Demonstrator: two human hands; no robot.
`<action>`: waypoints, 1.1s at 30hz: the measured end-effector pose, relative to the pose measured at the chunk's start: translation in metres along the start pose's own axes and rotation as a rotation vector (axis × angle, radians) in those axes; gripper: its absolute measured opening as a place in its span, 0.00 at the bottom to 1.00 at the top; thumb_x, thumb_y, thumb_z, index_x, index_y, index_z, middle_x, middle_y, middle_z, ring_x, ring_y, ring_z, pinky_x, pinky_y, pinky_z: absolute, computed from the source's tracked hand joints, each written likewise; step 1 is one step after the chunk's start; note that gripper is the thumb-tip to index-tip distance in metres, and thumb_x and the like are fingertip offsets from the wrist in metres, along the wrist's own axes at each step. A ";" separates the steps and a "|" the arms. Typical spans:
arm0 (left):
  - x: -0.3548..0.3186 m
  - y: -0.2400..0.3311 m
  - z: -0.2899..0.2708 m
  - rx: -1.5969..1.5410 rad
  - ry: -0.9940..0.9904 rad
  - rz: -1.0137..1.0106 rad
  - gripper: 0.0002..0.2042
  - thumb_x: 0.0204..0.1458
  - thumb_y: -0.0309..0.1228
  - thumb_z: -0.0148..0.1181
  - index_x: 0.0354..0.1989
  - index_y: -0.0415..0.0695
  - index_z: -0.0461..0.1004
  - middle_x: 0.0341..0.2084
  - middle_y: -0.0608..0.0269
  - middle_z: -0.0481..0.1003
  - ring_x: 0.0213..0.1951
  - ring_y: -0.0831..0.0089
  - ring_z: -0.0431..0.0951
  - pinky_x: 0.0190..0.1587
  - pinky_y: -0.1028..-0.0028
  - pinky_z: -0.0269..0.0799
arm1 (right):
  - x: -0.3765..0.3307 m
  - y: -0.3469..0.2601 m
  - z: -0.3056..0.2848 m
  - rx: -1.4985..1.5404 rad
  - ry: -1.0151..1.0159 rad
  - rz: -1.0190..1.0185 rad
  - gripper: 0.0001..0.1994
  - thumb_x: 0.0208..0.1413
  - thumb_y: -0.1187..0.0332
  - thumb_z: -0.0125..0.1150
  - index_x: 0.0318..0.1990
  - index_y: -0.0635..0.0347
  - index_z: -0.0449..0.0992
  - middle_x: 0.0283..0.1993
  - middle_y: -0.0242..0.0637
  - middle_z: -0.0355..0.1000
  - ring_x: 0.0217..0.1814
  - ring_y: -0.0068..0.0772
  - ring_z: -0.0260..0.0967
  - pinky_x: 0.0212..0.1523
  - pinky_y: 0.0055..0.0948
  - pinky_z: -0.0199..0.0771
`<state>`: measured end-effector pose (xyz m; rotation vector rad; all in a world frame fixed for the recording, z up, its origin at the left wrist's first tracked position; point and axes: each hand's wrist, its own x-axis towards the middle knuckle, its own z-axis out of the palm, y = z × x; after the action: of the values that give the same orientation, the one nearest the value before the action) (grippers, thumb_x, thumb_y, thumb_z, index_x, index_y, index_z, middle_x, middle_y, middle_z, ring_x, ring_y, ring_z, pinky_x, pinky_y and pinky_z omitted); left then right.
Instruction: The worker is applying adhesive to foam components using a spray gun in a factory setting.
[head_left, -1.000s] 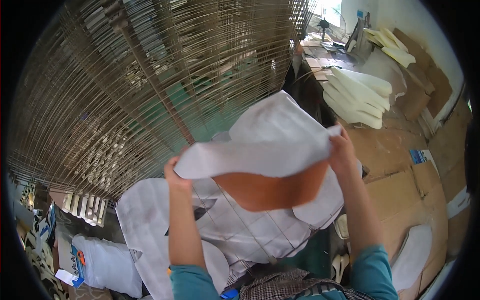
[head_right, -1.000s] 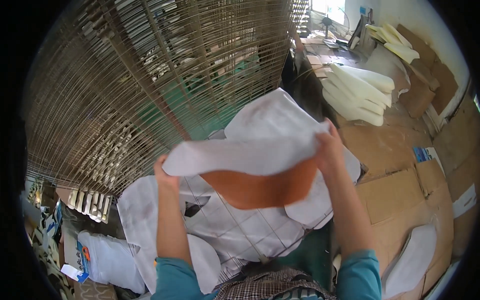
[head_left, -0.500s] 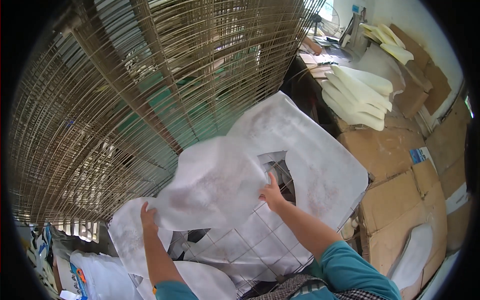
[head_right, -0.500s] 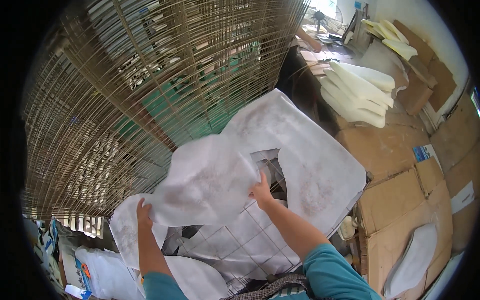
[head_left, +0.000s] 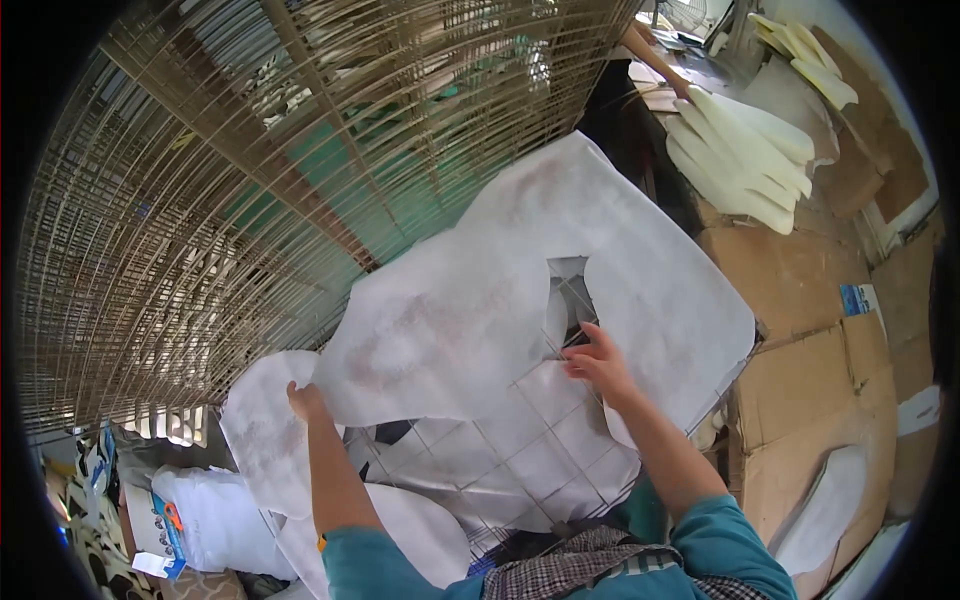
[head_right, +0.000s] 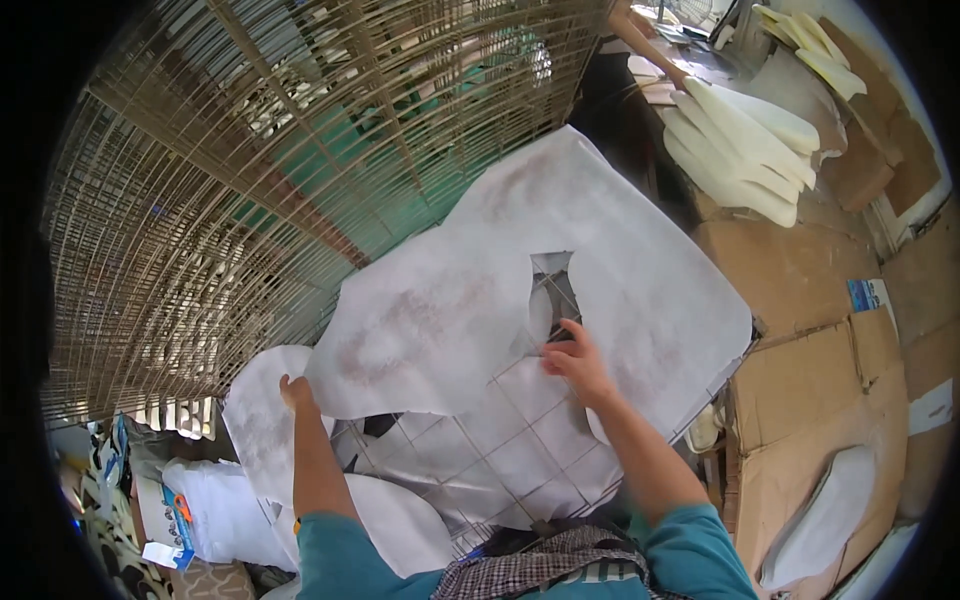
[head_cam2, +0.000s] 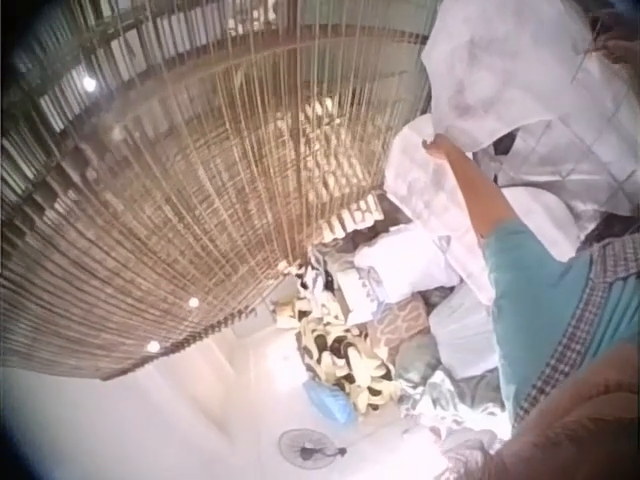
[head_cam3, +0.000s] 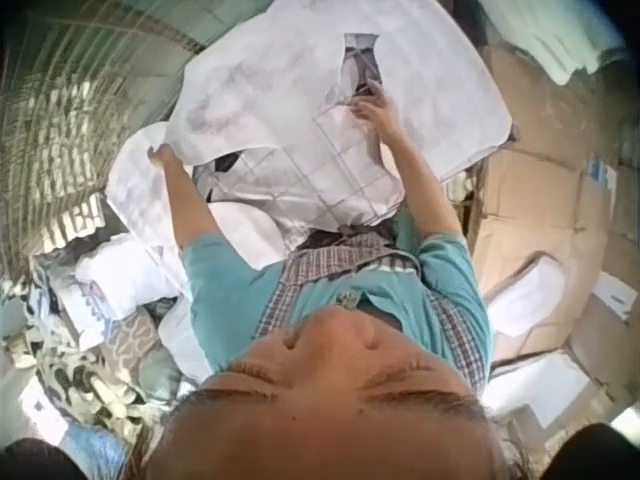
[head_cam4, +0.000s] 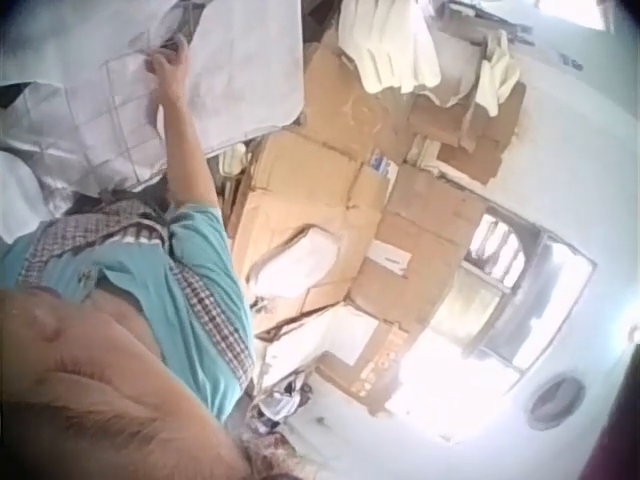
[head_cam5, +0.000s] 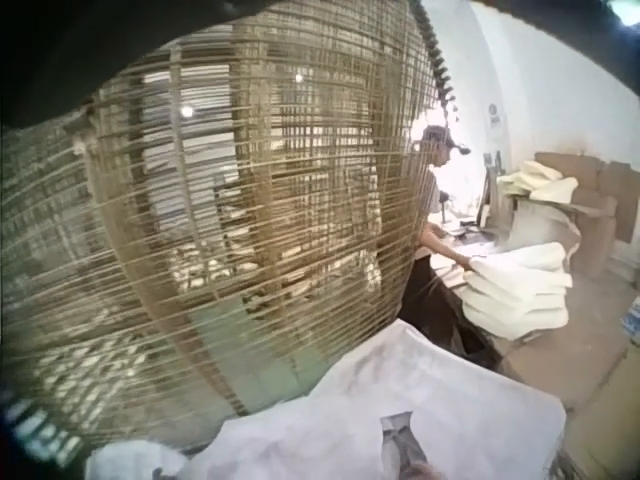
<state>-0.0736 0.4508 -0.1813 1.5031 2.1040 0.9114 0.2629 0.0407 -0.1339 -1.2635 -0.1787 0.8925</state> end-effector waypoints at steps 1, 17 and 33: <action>-0.009 0.006 -0.001 0.007 -0.003 0.002 0.25 0.39 0.22 0.50 0.51 0.42 0.64 0.35 0.51 0.72 0.35 0.62 0.73 0.36 0.68 0.69 | -0.023 -0.010 -0.019 -0.068 0.045 -0.026 0.27 0.47 0.80 0.51 0.57 0.60 0.54 0.36 0.42 0.70 0.31 0.29 0.70 0.32 0.26 0.73; -0.494 0.078 0.001 -0.479 -1.122 0.421 0.11 0.40 0.22 0.53 0.35 0.41 0.72 0.25 0.66 0.71 0.26 0.77 0.71 0.31 0.78 0.67 | -0.499 0.081 -0.370 -1.110 1.326 0.035 0.08 0.43 0.73 0.55 0.33 0.61 0.73 0.29 0.44 0.70 0.32 0.43 0.68 0.33 0.33 0.69; -0.934 -0.045 -0.114 0.196 -2.336 0.478 0.07 0.47 0.24 0.51 0.36 0.40 0.69 0.21 0.68 0.70 0.23 0.81 0.70 0.26 0.83 0.64 | -0.584 0.112 -0.435 -1.141 1.296 -0.003 0.04 0.41 0.71 0.57 0.25 0.59 0.71 0.24 0.40 0.67 0.29 0.41 0.66 0.29 0.36 0.68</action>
<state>0.1432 -0.4659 -0.1803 1.4687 0.0446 -0.8836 0.0715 -0.6695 -0.1780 -2.6440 0.4162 -0.2896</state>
